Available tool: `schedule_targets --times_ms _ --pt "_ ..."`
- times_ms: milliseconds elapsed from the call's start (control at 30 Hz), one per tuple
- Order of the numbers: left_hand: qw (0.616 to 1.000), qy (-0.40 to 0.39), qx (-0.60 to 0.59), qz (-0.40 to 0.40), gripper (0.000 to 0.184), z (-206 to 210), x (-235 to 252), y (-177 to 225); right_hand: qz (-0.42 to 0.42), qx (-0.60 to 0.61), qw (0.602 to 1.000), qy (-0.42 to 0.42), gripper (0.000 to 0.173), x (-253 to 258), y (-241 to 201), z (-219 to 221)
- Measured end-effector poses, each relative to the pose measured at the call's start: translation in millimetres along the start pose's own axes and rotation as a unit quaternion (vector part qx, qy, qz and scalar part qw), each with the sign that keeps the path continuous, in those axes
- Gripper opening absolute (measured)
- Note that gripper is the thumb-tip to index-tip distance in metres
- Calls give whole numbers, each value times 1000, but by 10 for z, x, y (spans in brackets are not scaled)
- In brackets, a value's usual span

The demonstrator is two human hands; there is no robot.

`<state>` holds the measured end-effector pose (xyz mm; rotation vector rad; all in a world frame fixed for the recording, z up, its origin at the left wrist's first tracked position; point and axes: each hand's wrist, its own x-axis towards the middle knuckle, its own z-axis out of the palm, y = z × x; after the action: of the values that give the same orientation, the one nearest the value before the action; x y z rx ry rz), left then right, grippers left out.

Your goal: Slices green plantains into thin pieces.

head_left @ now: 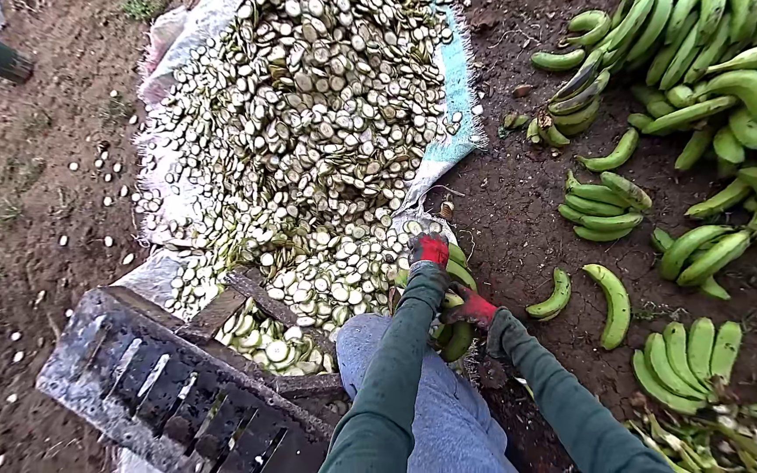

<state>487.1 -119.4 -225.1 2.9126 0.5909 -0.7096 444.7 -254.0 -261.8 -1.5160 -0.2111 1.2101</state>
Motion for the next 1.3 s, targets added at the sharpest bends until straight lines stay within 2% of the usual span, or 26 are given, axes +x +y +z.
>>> schedule_targets --times_ms 67,133,200,267,333,400,467,533,567,600,667,700,733,767,833,867,933,967,1000,1067,1133,1200,1300 --pt "999 34 8 18 65 103 -29 -209 34 -74 995 58 88 -127 -178 234" --pt "999 50 -6 2 85 161 -71 -351 81 -160 978 110 88 -294 -369 463" --pt "998 62 -18 -5 106 188 -84 -378 113 -196 964 137 91 -421 -471 563" --pt "997 68 -37 -5 116 181 -25 -401 115 -219 958 147 95 -535 -521 632" --pt "997 60 -36 -20 113 152 92 -606 47 -253 953 156 93 -890 -503 797" --pt "993 68 -38 -85 106 -12 330 -1041 -103 -272 932 217 82 -1475 -327 878" --pt "972 85 -104 -194 105 46 276 -1356 -101 -201 933 281 76 -1943 -23 769" --pt "941 86 -163 -285 112 40 150 -1632 -75 -108 940 315 77 -1839 72 501" --pt "935 79 -191 -289 109 113 13 -1727 -87 -89 940 319 79 -1738 12 356" --pt "940 81 -210 -257 99 175 -106 -1774 -124 -70 938 317 81 -1642 -131 219" --pt "949 124 -241 -159 83 135 -445 -1705 -230 4 929 290 86 -1528 -471 91" --pt "944 148 -279 -95 78 -32 -714 -1583 -287 69 922 249 88 -1484 -646 60" --pt "922 162 -351 -25 71 -244 -965 -1434 -331 133 914 194 87 -1443 -810 45" --pt "880 136 -452 56 65 -447 -1243 -1292 -360 182 905 133 84 -1410 -957 61" --pt "761 10 -619 196 59 -737 -1844 -1132 -388 229 892 33 76 -1348 -1224 192" --pt "704 -49 -672 225 60 -835 -2123 -1147 -400 241 884 5 73 -1297 -1338 311" --pt "626 -106 -737 231 72 -785 -2471 -1277 -422 249 872 3 62 -1219 -1546 622" --pt "615 -112 -751 213 75 -756 -2588 -1310 -423 246 872 22 57 -1187 -1605 802" --pt "623 -95 -756 180 78 -718 -2702 -1326 -418 228 878 41 56 -1156 -1605 978" --pt "647 -38 -755 100 81 -627 -2928 -1356 -383 166 906 67 69 -1156 -1503 1332" --pt "650 -8 -758 51 85 -547 -3195 -1470 -355 111 927 38 77 -1200 -1440 1636" --pt "611 0 -791 34 82 -463 -3506 -1596 -348 96 932 31 68 -1276 -1423 1921" --pt "493 -21 -867 72 63 -205 -3919 -1817 -371 153 916 30 62 -1395 -1464 2268"
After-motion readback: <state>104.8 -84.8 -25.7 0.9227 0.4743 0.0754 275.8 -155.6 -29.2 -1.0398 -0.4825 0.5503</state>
